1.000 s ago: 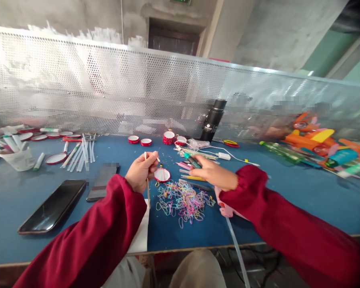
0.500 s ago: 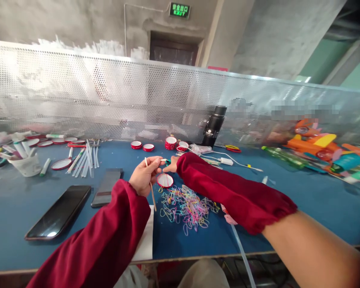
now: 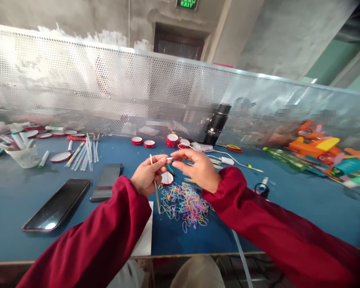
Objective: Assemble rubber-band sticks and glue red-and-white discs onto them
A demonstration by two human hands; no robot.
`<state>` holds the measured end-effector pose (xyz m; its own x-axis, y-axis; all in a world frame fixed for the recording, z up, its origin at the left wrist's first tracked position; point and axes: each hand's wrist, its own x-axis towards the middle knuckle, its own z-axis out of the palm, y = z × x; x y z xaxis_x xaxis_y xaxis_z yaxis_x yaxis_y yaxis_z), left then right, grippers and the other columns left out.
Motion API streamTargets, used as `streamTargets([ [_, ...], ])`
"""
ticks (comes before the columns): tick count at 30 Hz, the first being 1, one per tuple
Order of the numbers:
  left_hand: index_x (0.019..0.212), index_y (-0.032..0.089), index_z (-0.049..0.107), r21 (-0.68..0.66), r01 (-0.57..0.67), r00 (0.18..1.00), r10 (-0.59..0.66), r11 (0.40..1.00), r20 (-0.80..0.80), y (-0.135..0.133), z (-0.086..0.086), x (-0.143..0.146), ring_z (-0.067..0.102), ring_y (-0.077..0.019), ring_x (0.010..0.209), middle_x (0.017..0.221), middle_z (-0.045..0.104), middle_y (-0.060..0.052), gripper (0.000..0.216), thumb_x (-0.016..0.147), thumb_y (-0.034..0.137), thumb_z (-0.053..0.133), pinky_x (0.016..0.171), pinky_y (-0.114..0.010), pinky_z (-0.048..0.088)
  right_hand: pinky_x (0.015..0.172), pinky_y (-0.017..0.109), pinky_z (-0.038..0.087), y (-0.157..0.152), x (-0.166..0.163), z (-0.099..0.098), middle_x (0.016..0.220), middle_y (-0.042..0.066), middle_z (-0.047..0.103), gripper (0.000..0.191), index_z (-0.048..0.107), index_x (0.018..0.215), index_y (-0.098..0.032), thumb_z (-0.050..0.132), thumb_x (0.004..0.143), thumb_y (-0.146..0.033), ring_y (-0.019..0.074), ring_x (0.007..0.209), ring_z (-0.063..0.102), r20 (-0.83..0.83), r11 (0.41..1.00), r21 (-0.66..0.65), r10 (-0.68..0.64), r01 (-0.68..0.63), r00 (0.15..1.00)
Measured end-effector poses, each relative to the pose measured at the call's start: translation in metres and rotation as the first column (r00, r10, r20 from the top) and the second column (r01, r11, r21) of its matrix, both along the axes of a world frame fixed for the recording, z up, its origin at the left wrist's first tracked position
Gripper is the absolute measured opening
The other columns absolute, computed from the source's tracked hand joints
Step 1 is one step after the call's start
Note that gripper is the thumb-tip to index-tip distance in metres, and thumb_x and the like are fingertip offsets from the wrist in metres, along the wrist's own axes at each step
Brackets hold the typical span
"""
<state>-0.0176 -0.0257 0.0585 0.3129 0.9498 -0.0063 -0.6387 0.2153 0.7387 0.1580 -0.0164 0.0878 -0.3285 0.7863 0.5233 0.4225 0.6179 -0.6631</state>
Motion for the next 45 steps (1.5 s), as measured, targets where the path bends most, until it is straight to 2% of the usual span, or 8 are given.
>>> streamTargets([
  [3,0.083,0.013,0.063,0.053,0.148,0.989,-0.147,0.988,-0.027,-0.004,-0.001,0.001,0.041,-0.0010,0.048,0.066,0.053,0.002,0.027,0.069,0.026,0.083,0.037,-0.011,0.016,0.086,0.036,0.053,-0.025,-0.002,-0.002,0.093,0.003,0.073,0.017,0.069,0.095,-0.022,0.069,0.083,-0.034,0.0171,0.088,0.068,-0.092,1.000,0.020,0.002,0.000,0.996],
  [8,0.078,0.013,0.064,0.153,0.216,0.961,-0.182,0.964,-0.208,-0.009,-0.005,0.004,0.036,-0.0026,0.046,0.059,0.049,0.002,0.031,0.070,0.037,0.081,0.040,-0.016,0.015,0.086,0.037,0.051,-0.036,0.000,-0.002,0.089,0.003,0.069,0.017,0.068,0.084,-0.023,0.065,0.087,-0.040,0.0181,0.087,0.064,-0.071,0.995,0.094,-0.016,0.023,0.997],
  [14,0.084,0.015,0.063,0.290,0.045,0.948,0.051,0.956,-0.313,-0.012,-0.004,0.010,0.039,-0.0044,0.046,0.056,0.049,0.004,0.033,0.071,0.041,0.079,0.043,-0.019,0.018,0.075,0.031,0.049,-0.042,0.006,0.003,0.085,0.003,0.068,0.020,0.058,0.090,-0.022,0.052,0.095,-0.040,0.0157,0.078,0.063,0.022,0.991,0.094,-0.101,0.098,0.995],
  [18,0.073,0.014,0.060,0.388,0.089,0.898,0.095,0.917,-0.430,-0.011,-0.006,0.013,0.041,-0.0059,0.048,0.056,0.051,0.003,0.034,0.074,0.045,0.075,0.047,-0.021,0.027,0.070,0.029,0.046,-0.044,0.009,-0.001,0.077,0.001,0.068,0.014,0.060,0.083,-0.023,0.059,0.091,-0.035,0.0160,0.074,0.063,0.273,0.980,0.146,-0.168,0.132,0.947],
  [24,0.069,0.014,0.060,0.440,0.126,0.844,0.137,0.889,-0.519,-0.006,-0.013,0.013,0.042,-0.0079,0.054,0.063,0.057,-0.001,0.036,0.074,0.047,0.073,0.052,-0.023,0.031,0.072,0.030,0.049,-0.047,0.012,-0.006,0.080,0.000,0.070,0.002,0.064,0.085,-0.024,0.065,0.085,-0.026,0.0159,0.075,0.065,0.264,0.983,0.131,-0.156,0.125,0.952],
  [30,0.067,0.013,0.061,0.426,0.175,0.906,0.025,0.888,-0.423,-0.012,-0.004,0.012,0.040,-0.0071,0.053,0.058,0.054,0.001,0.036,0.066,0.043,0.081,0.052,-0.022,0.028,0.066,0.028,0.049,-0.055,0.016,-0.004,0.077,0.000,0.069,0.007,0.065,0.083,-0.023,0.066,0.085,-0.030,0.0153,0.069,0.063,0.135,0.988,0.039,-0.150,0.146,0.979],
  [37,0.071,0.013,0.058,0.442,0.204,0.947,-0.061,0.874,-0.316,-0.016,0.001,0.012,0.035,-0.0049,0.049,0.054,0.050,0.004,0.038,0.065,0.042,0.083,0.050,-0.022,0.026,0.062,0.026,0.045,-0.061,0.014,-0.008,0.068,-0.001,0.061,0.019,0.060,0.073,-0.022,0.062,0.089,-0.031,0.0132,0.064,0.056,0.108,0.953,0.271,-0.167,0.132,0.980],
  [45,0.070,0.014,0.056,0.493,0.260,0.914,-0.048,0.830,-0.402,-0.013,-0.009,0.013,0.038,-0.0059,0.054,0.062,0.054,0.001,0.041,0.076,0.052,0.071,0.053,-0.022,0.029,0.065,0.024,0.044,-0.064,0.013,-0.013,0.073,-0.002,0.063,0.013,0.061,0.080,-0.022,0.061,0.091,-0.030,0.0127,0.067,0.058,0.090,0.958,0.249,-0.171,0.144,0.981],
])
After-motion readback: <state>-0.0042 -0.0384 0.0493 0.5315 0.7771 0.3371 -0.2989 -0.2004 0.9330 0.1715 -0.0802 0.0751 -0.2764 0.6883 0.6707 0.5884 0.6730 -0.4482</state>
